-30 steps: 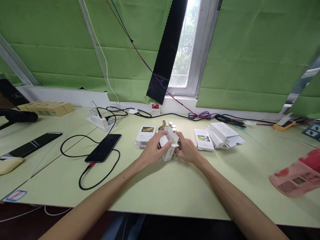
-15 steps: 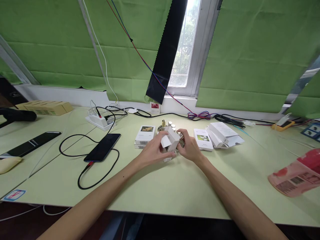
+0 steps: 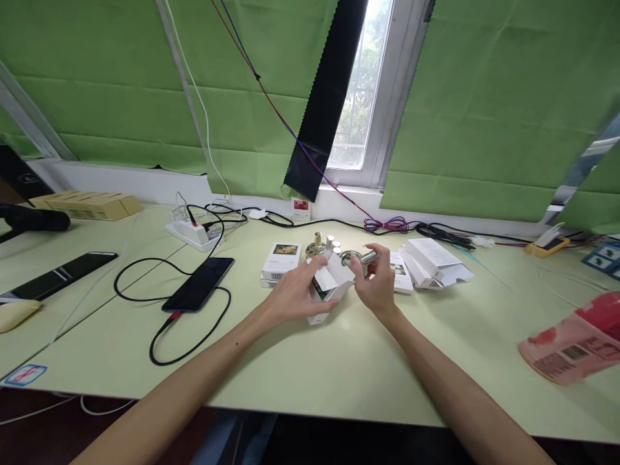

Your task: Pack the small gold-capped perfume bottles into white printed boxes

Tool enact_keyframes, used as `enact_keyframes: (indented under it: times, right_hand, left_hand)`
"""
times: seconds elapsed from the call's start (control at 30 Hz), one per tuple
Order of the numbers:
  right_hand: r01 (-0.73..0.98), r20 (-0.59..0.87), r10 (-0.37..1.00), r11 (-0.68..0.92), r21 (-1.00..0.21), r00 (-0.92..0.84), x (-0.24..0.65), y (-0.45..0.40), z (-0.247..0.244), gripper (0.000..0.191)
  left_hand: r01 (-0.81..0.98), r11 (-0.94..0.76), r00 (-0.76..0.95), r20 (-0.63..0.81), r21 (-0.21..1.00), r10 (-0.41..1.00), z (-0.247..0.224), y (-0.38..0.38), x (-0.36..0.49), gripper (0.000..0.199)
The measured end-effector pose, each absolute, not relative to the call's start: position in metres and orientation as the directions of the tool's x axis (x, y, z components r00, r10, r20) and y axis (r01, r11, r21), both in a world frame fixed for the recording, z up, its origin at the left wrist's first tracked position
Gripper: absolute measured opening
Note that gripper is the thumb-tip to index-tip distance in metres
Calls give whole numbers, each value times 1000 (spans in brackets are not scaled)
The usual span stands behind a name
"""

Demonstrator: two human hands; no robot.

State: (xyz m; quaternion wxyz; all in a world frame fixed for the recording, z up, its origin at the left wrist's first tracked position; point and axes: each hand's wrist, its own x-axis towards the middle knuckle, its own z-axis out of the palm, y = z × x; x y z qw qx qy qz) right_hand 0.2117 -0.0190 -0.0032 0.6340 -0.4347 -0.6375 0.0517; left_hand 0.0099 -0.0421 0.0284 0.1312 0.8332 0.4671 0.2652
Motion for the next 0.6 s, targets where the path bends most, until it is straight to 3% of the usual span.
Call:
enact_keyframes:
  times: [0.3, 0.47, 0.6]
  right_hand:
    - [432, 691, 536, 540, -722, 485, 210, -21, 2, 34]
    - [409, 689, 514, 560, -721, 511, 207, -22, 2, 35]
    - [367, 659, 538, 556, -746, 525, 205, -24, 3, 36]
  left_hand:
    - [729, -557, 483, 278, 397, 830, 30, -45, 13, 74]
    - [728, -594, 509, 309, 344, 803, 29, -44, 13, 74]
    - [693, -603, 508, 325, 395, 797, 23, -44, 13, 77]
